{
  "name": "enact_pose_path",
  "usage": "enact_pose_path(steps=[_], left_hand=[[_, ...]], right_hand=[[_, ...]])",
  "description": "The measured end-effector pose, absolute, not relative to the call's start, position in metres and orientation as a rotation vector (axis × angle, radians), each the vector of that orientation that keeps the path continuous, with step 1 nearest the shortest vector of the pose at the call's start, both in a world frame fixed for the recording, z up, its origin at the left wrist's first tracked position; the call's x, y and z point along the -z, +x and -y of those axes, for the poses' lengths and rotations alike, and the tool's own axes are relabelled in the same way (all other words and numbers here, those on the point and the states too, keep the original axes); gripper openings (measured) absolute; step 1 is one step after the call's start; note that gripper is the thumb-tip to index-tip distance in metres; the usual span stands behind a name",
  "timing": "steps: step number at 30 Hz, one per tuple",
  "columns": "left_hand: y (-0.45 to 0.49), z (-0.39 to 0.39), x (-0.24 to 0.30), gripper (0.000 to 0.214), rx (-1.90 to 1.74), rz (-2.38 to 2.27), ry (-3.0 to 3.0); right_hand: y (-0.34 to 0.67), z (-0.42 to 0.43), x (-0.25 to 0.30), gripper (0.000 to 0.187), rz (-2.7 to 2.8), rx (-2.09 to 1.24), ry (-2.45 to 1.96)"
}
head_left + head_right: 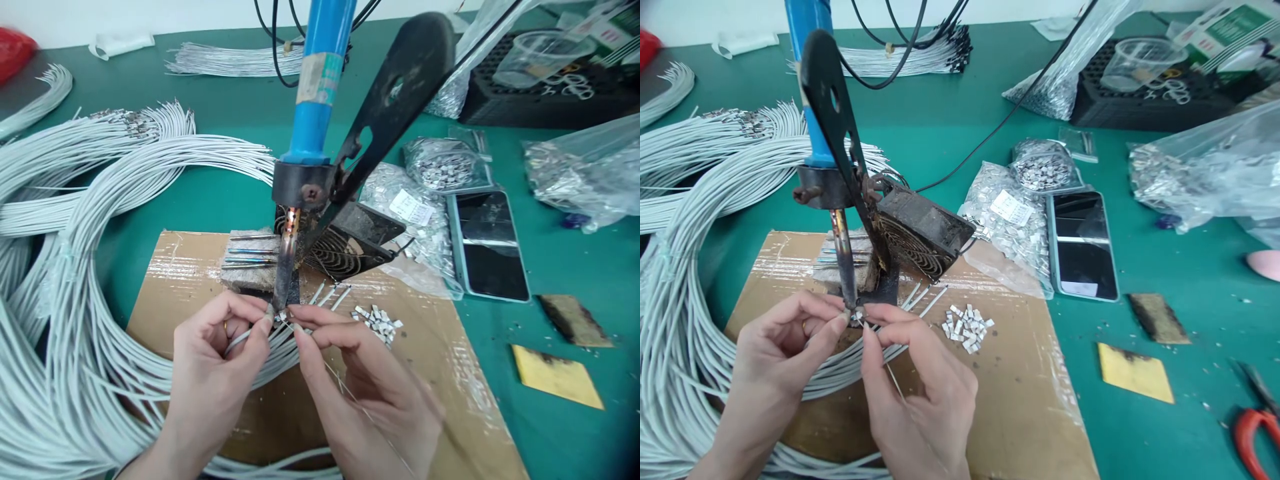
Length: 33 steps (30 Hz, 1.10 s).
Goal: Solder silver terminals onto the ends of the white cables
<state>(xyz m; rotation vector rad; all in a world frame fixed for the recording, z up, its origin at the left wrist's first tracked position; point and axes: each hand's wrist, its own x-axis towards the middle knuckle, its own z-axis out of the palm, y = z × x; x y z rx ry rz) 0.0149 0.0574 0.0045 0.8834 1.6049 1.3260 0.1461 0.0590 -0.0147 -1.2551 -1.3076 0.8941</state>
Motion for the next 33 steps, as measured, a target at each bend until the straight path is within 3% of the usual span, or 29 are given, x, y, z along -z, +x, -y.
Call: enact_pose_path(steps=[27, 33], left_hand=[[0.012, -0.057, -0.004, 0.013, -1.268, -1.613, 0.892], [0.021, -0.043, -0.005, 0.014, -1.183, -1.623, 0.795]], right_hand=[[0.145, -0.057, 0.021, 0.017, 1.350, -0.896, -1.236], [0.167, -0.060, 0.020, 0.013, 0.990, -0.814, -1.469]])
